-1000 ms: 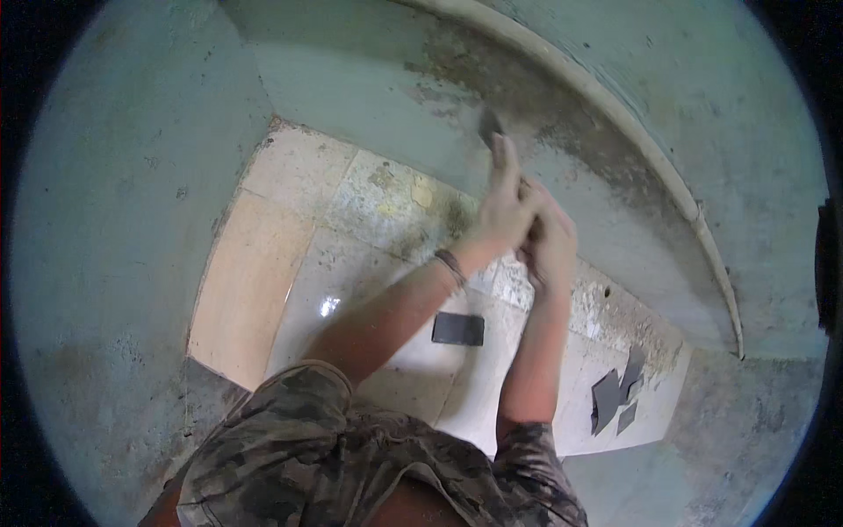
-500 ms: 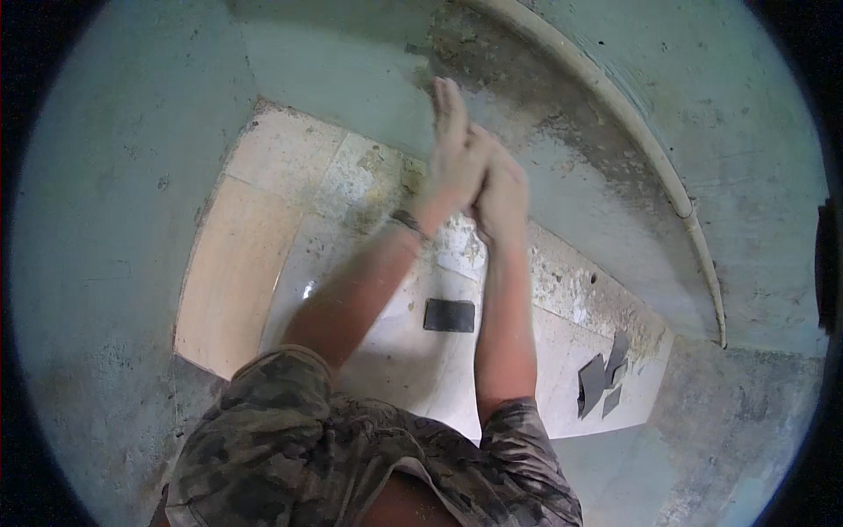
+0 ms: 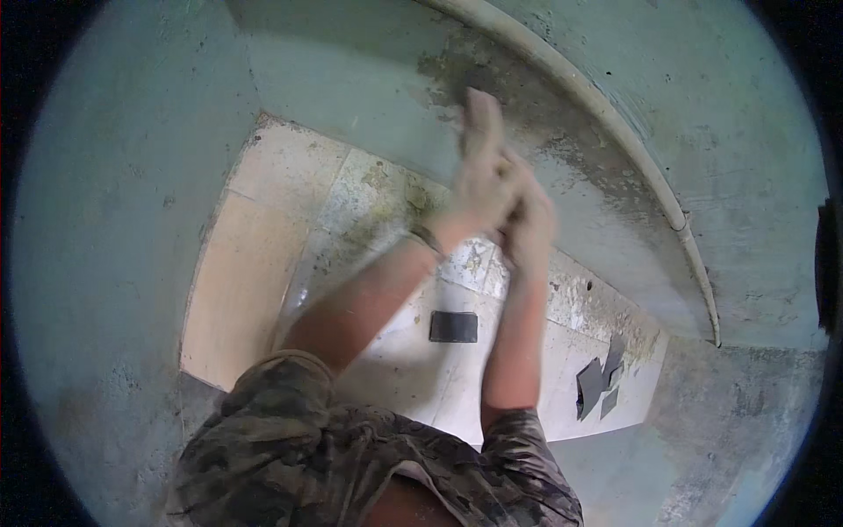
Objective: Scraping old paint or debris off a tiled surface and wall using a putty knife.
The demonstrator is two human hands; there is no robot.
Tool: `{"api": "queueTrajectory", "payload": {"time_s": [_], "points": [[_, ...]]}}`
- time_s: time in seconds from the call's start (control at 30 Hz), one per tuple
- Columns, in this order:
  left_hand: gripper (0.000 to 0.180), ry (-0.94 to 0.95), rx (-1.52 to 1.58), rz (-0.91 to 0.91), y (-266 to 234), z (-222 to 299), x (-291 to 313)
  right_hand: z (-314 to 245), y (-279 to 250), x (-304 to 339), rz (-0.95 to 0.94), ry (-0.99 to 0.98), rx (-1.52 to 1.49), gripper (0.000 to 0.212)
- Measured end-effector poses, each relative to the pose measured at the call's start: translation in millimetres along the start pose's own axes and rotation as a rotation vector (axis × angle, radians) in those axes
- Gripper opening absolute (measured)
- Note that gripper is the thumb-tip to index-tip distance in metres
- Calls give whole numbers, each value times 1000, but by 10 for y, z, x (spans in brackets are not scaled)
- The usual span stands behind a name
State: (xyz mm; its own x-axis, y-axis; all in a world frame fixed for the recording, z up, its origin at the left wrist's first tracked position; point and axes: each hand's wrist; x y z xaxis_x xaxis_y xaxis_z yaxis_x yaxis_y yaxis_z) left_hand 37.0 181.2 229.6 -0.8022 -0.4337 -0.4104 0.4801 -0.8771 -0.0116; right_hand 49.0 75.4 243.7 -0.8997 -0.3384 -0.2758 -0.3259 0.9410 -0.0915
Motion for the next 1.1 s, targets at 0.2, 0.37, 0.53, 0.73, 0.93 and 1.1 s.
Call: {"api": "queueTrajectory", "payload": {"time_s": [0.2,0.37,0.53,0.73,0.93,1.1], "points": [[88,45,-35,22,69,-9,-149,-317,112,-108,52,241,-190,46],[92,122,-86,106,41,46,-163,-389,51,-5,-20,124,-47,46],[83,68,-98,16,48,132,-106,-490,196,-12,155,216,-310,44],[84,138,-164,60,-202,28,-237,-549,114,41,-38,299,-296,45],[82,128,-218,105,-86,25,-320,-558,621,-328,78,250,-150,43],[80,163,-263,199,-672,-180,-466,-644,741,-269,-84,264,-214,42]]}}
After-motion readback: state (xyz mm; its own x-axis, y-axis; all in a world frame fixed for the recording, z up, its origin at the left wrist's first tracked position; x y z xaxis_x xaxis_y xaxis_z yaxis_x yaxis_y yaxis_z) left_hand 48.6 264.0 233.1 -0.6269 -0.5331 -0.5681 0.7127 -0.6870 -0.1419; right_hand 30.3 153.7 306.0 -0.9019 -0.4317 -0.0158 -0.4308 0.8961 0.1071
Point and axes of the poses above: each hand's wrist, its own x-axis away from the middle knuckle, its own y-axis out of the palm, z = x × y, and after that the axes turned 6 degrees about -y, right-handed
